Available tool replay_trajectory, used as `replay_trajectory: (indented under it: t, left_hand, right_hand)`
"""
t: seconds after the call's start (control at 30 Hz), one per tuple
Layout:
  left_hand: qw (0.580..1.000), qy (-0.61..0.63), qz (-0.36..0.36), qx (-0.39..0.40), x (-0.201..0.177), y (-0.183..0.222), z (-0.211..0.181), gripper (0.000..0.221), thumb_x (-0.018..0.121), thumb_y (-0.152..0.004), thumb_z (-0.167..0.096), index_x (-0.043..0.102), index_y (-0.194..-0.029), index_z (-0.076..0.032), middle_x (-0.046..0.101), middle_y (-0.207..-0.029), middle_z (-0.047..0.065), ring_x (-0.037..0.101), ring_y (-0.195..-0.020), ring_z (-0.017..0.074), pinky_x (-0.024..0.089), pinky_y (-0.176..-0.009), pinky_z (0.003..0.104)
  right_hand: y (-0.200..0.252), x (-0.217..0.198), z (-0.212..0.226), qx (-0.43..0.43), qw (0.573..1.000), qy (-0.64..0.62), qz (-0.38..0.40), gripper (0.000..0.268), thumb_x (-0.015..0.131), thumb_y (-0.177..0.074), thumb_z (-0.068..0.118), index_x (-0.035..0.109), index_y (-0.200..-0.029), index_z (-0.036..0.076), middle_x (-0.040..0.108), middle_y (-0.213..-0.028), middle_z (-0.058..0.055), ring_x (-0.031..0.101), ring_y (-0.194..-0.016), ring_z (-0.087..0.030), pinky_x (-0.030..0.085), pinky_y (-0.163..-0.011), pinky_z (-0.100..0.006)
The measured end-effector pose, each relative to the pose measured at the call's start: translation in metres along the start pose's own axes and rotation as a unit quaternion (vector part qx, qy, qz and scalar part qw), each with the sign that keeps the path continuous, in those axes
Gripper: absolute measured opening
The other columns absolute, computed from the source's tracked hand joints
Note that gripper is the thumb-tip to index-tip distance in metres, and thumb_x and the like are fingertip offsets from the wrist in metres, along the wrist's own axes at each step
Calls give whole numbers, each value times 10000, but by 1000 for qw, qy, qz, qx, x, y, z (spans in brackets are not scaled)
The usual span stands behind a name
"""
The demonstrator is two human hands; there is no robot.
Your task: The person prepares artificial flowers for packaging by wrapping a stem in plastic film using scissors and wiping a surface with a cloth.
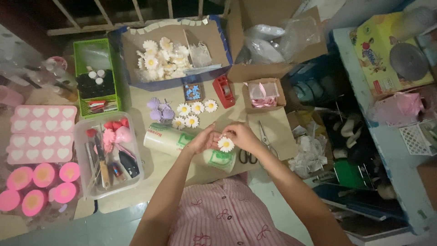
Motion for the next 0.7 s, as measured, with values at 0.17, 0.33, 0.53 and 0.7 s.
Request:
replay_trajectory:
  t: [0.17,0.33,0.53,0.7]
  left_hand:
    - [1000,-13,14,-11,7,3,-2,830,278,-1028,-690,657,-1206,27,759,-1078,119,729,-941,212,562,-921,355]
    - [998,-59,-15,19,-8,-2,4,849,306,-1021,-714,667,-1198,34,741,-1059,146,725,-900,206,598,-912,401]
    - [996,-58,-68,13,-14,-2,0,821,331,-1010,-737,597,-1292,-14,644,-1115,80,661,-896,191,581,-872,397]
    - [993,-73,-94,14,-17,4,0,811,316,-974,-725,625,-1287,-44,697,-1152,94,695,-1013,184,579,-930,389]
  right_hand:
    - [-7,7,-26,35,999,-34,5,111,693,-886,69,747,-969,20,745,-859,-122,717,-746,-190,561,-678,-333]
    - [-8,4,-25,94,995,-35,19,126,694,-898,99,752,-980,23,753,-816,-124,707,-711,-175,552,-659,-317]
    - [-10,2,-23,67,997,-26,9,140,722,-879,134,764,-956,25,753,-811,-99,702,-706,-146,551,-658,-312]
    - [-11,5,-34,71,997,-24,-7,149,729,-872,144,759,-958,26,764,-812,-94,713,-701,-160,560,-667,-318]
Point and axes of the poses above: each hand's wrist, its own y-axis away from the middle knuckle, its own x-axis out of the palm, z = x × y, the point moved 10 cm from there along -y, towards the middle knuckle
